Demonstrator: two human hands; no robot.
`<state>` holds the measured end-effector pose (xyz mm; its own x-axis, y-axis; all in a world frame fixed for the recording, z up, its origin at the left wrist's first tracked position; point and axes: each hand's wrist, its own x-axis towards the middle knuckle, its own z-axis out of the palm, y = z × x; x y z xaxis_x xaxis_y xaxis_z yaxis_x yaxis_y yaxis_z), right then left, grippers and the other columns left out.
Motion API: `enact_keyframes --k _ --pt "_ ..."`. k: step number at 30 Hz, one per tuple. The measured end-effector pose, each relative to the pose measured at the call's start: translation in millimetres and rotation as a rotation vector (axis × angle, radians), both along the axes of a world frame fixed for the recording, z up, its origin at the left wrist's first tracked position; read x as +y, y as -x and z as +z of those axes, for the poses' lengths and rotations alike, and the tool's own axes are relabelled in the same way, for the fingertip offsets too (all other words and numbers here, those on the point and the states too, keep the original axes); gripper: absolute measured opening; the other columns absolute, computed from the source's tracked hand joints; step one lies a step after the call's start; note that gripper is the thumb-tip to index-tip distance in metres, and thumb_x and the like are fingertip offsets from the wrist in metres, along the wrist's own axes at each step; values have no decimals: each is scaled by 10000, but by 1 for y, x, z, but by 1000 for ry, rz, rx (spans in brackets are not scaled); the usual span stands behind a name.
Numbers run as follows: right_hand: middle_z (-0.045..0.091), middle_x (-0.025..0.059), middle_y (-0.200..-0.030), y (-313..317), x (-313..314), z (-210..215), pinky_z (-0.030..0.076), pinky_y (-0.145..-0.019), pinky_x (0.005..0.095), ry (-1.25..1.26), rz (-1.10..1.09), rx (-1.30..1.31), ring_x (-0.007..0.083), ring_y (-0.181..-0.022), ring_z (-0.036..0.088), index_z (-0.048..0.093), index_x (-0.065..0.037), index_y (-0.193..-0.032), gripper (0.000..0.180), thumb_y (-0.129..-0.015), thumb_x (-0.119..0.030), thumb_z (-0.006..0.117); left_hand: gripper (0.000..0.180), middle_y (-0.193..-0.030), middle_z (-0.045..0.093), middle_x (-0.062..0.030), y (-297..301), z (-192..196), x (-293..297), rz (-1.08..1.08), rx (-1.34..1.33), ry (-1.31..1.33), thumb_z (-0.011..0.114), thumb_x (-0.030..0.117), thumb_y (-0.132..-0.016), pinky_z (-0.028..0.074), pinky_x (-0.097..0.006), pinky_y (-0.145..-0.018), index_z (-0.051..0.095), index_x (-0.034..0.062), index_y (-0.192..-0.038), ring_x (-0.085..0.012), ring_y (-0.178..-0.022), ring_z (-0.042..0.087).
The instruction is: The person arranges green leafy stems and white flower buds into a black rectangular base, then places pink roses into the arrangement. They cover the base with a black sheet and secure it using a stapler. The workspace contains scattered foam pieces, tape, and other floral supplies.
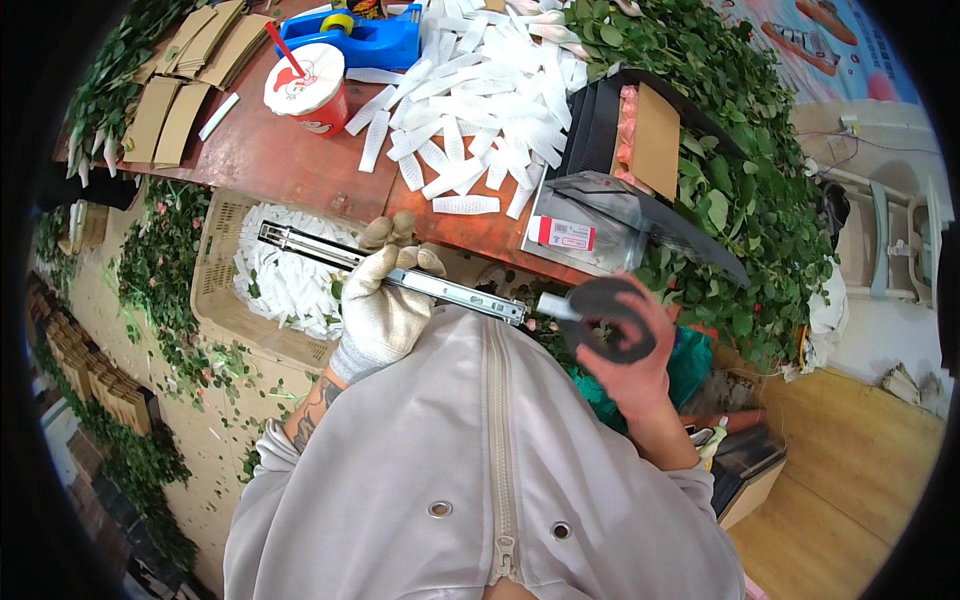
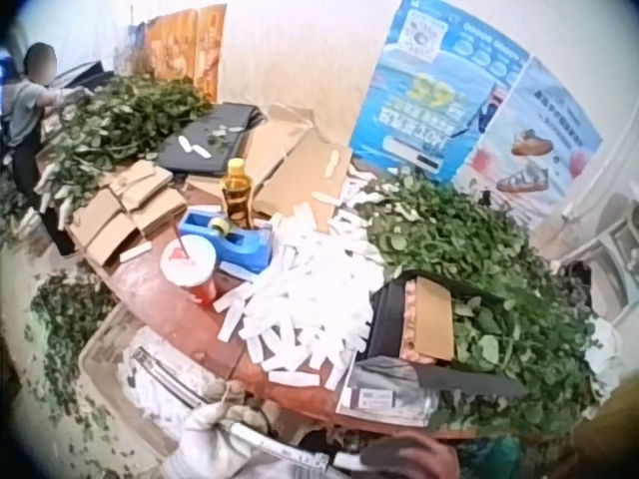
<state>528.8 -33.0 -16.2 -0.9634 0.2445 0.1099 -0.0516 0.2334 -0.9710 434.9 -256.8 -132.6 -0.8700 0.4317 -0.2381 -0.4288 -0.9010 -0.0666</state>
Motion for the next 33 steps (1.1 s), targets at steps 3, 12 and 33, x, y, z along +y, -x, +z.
enact_keyframes --k 3,12,33 --pt "574 193 -1130 1 16 4 557 -711 442 -618 367 118 381 -907 647 543 -61 -1086 569 -597 -30 834 268 -1263 578 -62 -1 1 4 -15 58 64 581 23 -904 482 -441 -938 650 143 -1134 -171 -912 589" --pt "575 189 -1131 -7 9 -2 543 -737 463 -742 300 159 374 -906 637 584 -46 -1000 478 -601 -80 845 290 -1227 575 -24 -1 -2 6 -72 126 130 580 56 -925 469 -507 -933 626 175 -1186 -213 -956 594" --pt "566 116 -1317 -13 -5 -37 399 -1002 416 -377 178 -49 300 -1154 563 527 -54 -1297 760 -611 -159 836 418 -1311 551 -39 -3 27 21 -134 142 1 608 63 -919 417 -472 -1082 504 156 -1313 -193 -1159 578"
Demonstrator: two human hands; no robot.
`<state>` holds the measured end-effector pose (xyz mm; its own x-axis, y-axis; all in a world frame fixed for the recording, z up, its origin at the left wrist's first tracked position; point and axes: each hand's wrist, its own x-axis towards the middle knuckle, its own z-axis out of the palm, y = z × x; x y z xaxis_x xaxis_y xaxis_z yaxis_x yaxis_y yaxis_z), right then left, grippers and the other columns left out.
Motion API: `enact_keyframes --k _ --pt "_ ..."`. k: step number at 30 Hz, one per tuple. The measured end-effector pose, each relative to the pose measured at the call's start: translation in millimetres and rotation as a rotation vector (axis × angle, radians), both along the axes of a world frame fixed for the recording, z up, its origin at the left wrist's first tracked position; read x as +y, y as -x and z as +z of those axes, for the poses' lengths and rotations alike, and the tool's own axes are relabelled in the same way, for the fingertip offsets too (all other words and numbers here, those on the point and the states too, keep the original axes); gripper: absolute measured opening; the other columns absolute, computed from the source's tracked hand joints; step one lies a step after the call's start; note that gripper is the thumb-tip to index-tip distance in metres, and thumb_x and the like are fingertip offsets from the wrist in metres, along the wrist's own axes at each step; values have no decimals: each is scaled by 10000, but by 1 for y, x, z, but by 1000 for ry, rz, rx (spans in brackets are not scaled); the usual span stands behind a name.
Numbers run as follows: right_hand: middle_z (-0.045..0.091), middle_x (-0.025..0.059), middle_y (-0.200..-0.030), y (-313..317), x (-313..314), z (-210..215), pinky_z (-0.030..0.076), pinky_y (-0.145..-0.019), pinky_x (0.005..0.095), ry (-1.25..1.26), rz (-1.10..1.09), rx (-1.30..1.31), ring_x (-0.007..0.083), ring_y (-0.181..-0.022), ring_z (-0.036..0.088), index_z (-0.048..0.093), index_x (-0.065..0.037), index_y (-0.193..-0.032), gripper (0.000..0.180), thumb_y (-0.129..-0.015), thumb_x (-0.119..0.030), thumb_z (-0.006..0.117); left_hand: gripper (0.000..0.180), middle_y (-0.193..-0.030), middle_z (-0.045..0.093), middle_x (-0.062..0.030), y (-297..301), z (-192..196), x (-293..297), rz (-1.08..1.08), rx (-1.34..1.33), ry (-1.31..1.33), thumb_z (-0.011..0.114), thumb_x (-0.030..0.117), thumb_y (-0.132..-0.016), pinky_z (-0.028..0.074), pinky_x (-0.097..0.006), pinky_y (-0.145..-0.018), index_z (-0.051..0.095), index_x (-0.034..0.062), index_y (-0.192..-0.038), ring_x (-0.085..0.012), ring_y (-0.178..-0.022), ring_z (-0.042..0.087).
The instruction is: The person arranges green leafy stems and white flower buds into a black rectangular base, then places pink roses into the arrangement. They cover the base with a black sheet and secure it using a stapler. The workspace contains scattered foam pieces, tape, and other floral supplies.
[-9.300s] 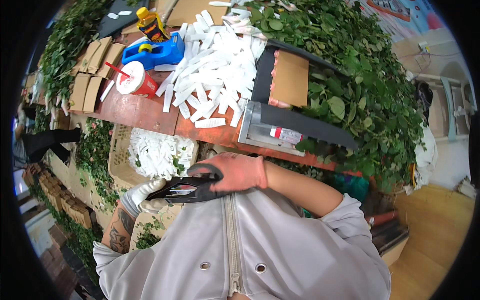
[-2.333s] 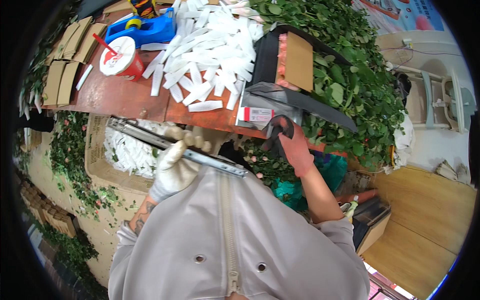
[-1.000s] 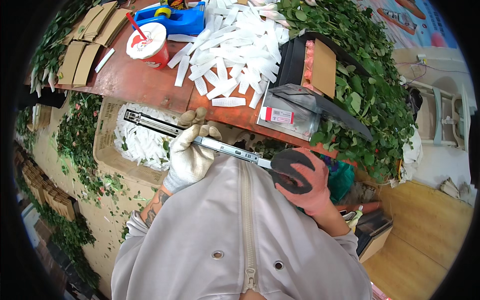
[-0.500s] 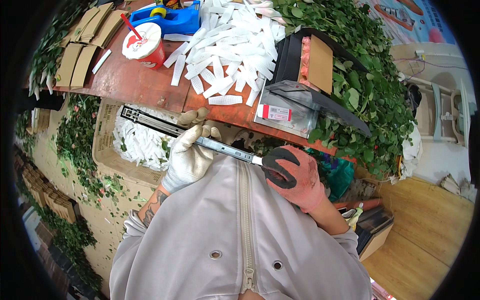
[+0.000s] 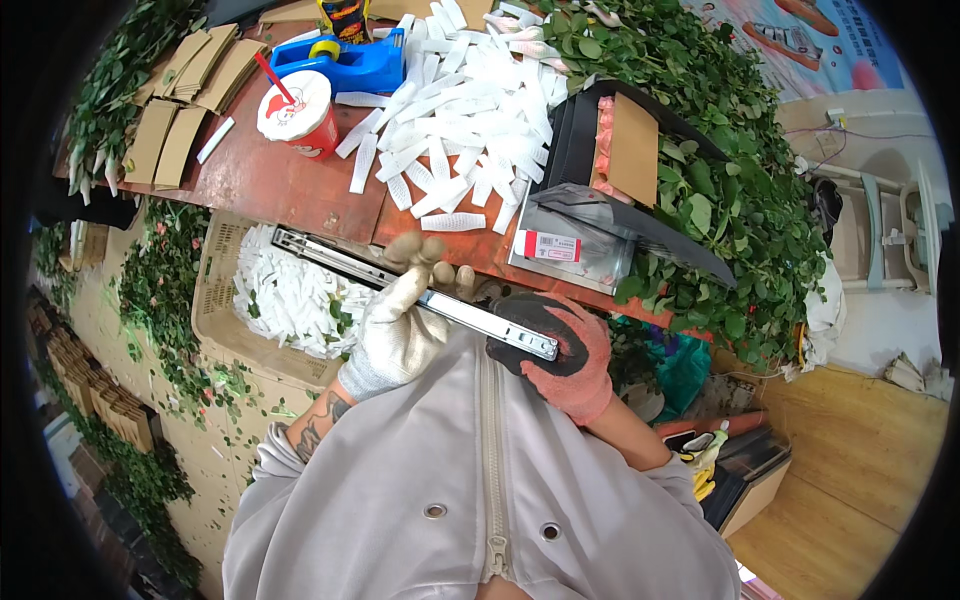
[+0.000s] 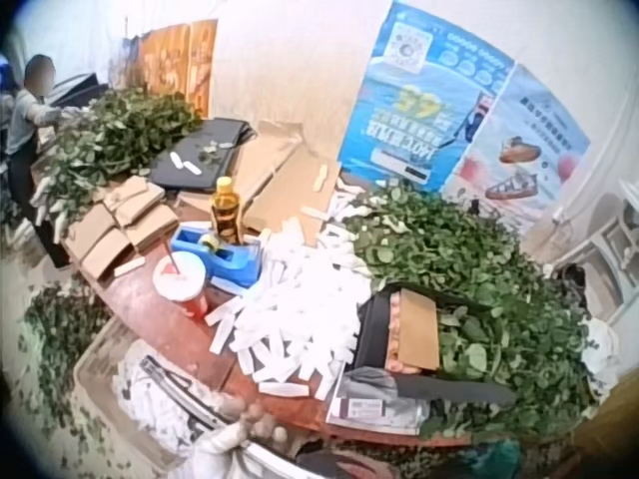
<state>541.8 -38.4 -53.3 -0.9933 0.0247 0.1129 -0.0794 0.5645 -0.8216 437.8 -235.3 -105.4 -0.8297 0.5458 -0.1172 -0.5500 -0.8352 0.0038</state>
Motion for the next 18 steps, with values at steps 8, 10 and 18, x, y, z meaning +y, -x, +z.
enact_keyframes --k 8,10,18 --pt "650 76 -916 16 -17 19 508 -757 285 464 -184 -436 128 -854 618 630 17 -1059 377 -692 11 718 770 -1263 478 -105 1 -1 -24 -94 416 717 752 259 -753 443 -384 -1006 358 87 -1391 -218 -1125 552" --pt "639 68 -937 23 -26 25 515 -749 265 615 -201 -472 109 -845 623 609 47 -1046 297 -754 79 657 921 -1246 498 -131 -2 10 -21 -319 791 1031 820 277 -646 431 -352 -1003 353 4 -1391 -238 -1138 545" --pt "617 78 -1164 32 1 17 494 -891 284 434 -165 -337 133 -1008 603 554 22 -1261 332 -935 -30 517 785 -1214 581 -173 11 43 -1 -402 1092 1242 806 238 -724 439 -346 -985 421 -58 -1341 -222 -1130 562"
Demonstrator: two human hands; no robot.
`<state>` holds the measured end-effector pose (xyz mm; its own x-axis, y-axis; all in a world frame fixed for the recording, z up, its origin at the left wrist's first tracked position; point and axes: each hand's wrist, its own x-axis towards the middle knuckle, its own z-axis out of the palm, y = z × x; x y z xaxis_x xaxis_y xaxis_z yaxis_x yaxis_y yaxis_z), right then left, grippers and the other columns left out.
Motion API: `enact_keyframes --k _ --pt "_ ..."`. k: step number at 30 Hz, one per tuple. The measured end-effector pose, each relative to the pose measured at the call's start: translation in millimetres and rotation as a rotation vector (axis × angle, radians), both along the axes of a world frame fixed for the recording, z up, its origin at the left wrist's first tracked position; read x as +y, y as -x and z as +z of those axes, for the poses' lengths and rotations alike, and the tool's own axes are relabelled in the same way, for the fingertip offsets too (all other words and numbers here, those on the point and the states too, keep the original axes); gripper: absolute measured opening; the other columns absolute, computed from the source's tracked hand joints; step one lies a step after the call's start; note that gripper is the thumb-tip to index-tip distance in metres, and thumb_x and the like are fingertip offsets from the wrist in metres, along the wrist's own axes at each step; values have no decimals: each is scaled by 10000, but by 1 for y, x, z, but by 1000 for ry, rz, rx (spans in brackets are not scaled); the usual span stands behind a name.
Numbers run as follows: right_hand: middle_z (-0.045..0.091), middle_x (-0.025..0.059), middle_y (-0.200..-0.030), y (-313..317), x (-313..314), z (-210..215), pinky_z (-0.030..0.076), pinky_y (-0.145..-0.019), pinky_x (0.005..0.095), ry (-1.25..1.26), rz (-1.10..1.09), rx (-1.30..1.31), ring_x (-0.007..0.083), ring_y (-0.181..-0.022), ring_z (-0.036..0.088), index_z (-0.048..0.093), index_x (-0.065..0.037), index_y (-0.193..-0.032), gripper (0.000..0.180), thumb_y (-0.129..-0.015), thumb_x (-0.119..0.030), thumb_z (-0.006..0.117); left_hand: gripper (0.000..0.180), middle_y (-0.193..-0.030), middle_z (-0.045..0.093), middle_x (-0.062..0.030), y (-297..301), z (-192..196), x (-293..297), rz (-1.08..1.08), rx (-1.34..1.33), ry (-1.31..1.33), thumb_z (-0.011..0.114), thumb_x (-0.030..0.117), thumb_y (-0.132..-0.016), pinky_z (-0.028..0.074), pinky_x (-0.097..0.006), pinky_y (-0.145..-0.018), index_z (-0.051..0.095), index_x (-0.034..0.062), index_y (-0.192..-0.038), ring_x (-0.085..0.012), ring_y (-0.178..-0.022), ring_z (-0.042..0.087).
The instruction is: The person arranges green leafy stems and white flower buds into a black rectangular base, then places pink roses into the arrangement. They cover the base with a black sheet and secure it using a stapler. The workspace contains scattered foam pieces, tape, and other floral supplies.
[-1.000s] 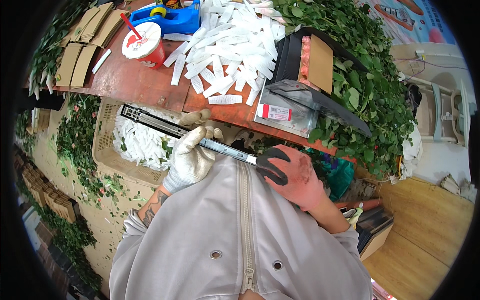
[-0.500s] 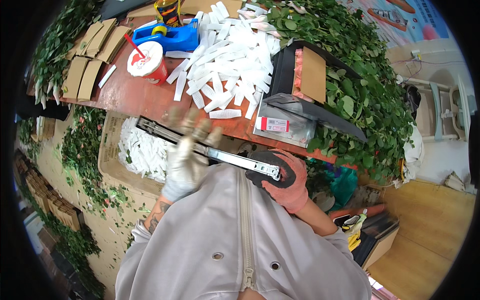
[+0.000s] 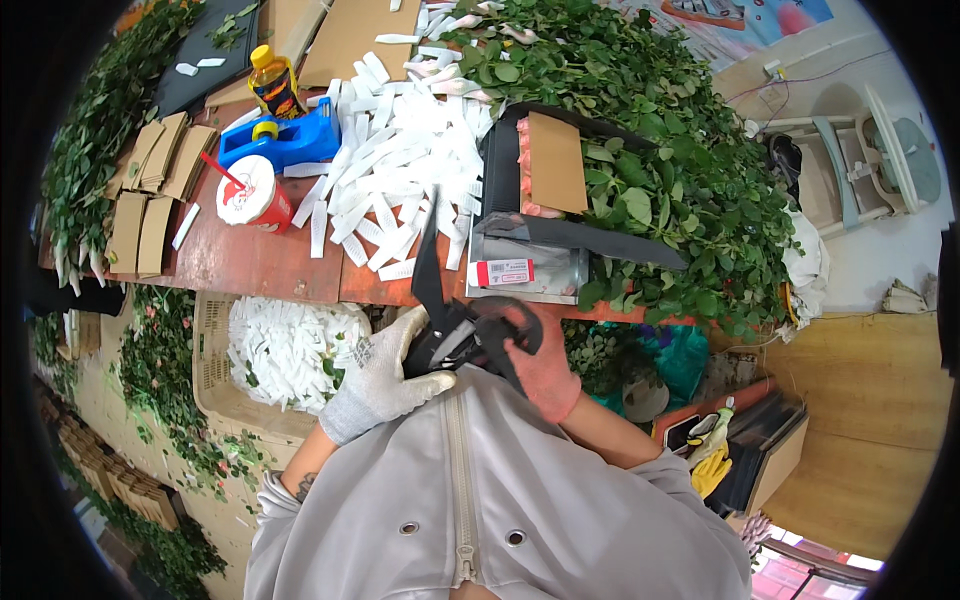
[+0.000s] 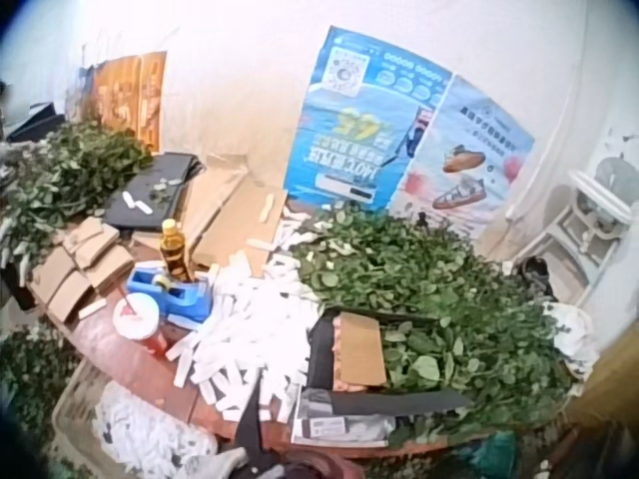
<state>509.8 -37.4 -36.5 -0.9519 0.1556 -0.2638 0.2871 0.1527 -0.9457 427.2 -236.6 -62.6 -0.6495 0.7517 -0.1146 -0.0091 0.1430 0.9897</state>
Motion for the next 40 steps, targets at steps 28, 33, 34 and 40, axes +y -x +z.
enact_keyframes --k 28,33,34,40 --pt "490 171 -1272 33 -5 11 391 -1031 490 -995 953 509 377 -1248 441 567 -107 -1204 562 -725 -372 691 664 -868 633 -171 20 -16 -38 -542 -1047 -228 760 163 -738 492 -280 -589 471 10 -1316 -177 -688 602" --pt "517 104 -1274 36 17 19 421 -957 381 -836 536 514 276 -1107 544 544 -111 -1269 691 -677 -393 762 980 -1353 424 -283 33 -1 -49 -239 -1236 -544 774 466 -764 498 -324 -781 226 129 -1503 -308 -1043 549" --pt "515 115 -1299 29 18 25 432 -947 399 -857 320 573 268 -1105 563 538 -93 -1274 746 -645 -400 799 1056 -1438 352 -252 41 -1 -45 -280 -1084 -712 771 520 -749 464 -399 -909 153 168 -1529 -348 -1211 452" --pt "484 127 -1368 45 15 43 409 -974 410 -877 536 57 269 -1142 558 459 -81 -1372 799 -742 -478 749 1075 -1619 60 -105 33 34 56 399 -624 -787 719 586 -776 181 -531 -1179 39 293 -1555 -353 -1467 169"
